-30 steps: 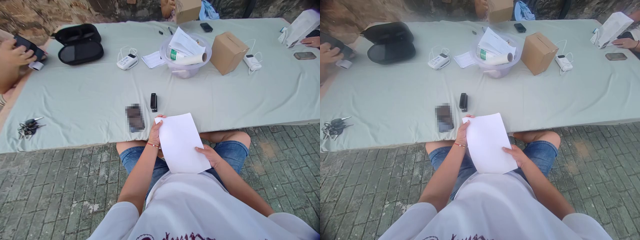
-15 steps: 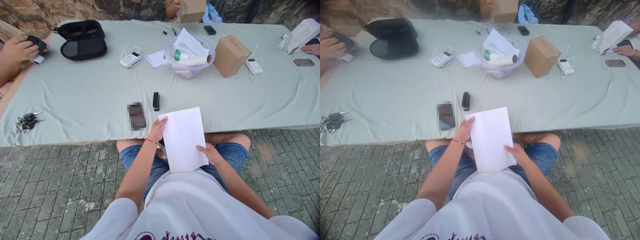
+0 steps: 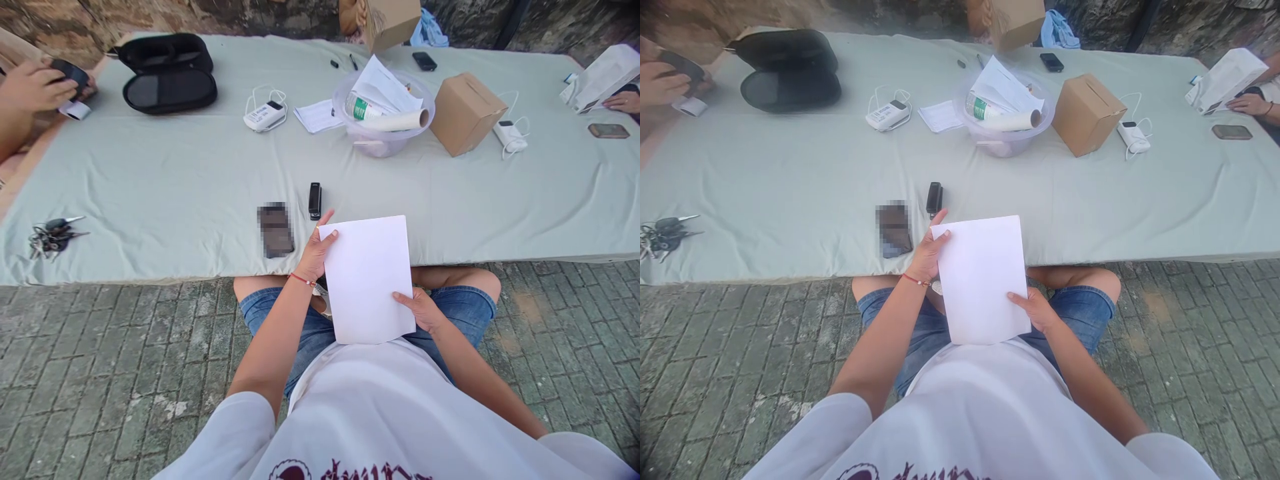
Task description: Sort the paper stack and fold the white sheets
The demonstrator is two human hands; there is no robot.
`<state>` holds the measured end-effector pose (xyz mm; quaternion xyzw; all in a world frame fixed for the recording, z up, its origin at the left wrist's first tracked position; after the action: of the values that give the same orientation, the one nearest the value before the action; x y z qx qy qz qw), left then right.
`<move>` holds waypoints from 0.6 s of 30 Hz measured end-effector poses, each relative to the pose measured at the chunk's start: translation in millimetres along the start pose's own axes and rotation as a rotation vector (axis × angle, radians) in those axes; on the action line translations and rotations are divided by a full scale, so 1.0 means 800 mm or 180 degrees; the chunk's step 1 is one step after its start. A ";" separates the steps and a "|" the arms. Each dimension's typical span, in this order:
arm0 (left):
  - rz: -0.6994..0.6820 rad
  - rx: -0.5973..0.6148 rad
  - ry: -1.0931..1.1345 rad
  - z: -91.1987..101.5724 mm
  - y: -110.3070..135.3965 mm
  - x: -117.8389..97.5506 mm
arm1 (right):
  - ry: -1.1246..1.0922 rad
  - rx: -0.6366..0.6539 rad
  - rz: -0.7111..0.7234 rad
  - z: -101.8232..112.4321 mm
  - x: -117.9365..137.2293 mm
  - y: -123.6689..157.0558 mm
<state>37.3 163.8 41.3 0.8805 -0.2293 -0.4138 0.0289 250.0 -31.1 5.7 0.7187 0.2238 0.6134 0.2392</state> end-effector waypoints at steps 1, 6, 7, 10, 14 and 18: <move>-0.0015 0.0014 -0.0026 0.000 0.000 -0.002 | -0.0008 0.0006 -0.0002 0.000 0.000 0.000; -0.0043 -0.0065 -0.0095 -0.001 -0.002 -0.005 | -0.0033 0.0051 -0.0002 -0.002 -0.001 0.000; -0.0048 -0.0077 -0.0099 -0.001 -0.002 -0.006 | -0.0036 0.0049 -0.0003 -0.002 -0.002 0.000; -0.0045 -0.0101 -0.0176 -0.003 -0.003 -0.007 | -0.0050 0.0032 -0.0020 -0.002 -0.004 0.000; -0.0081 -0.0190 -0.0349 -0.005 -0.004 -0.009 | -0.0099 0.0006 -0.0054 -0.002 -0.007 0.000; -0.0244 -0.0219 -0.0432 -0.006 -0.005 -0.012 | -0.0077 -0.0019 -0.0066 -0.001 -0.008 -0.001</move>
<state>37.0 170.6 50.0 0.8571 -0.1825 -0.4810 0.0277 248.0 -34.3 0.8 0.7229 0.2265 0.6028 0.2504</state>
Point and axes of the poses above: each hand's wrist, its own y-axis away from the middle knuckle, its own z-axis out of the back of the hand, x = y × z, the point moved 4 cm from there along -y, towards the middle knuckle, and after that the axes turned 10 degrees about y, right-handed, at the moved point
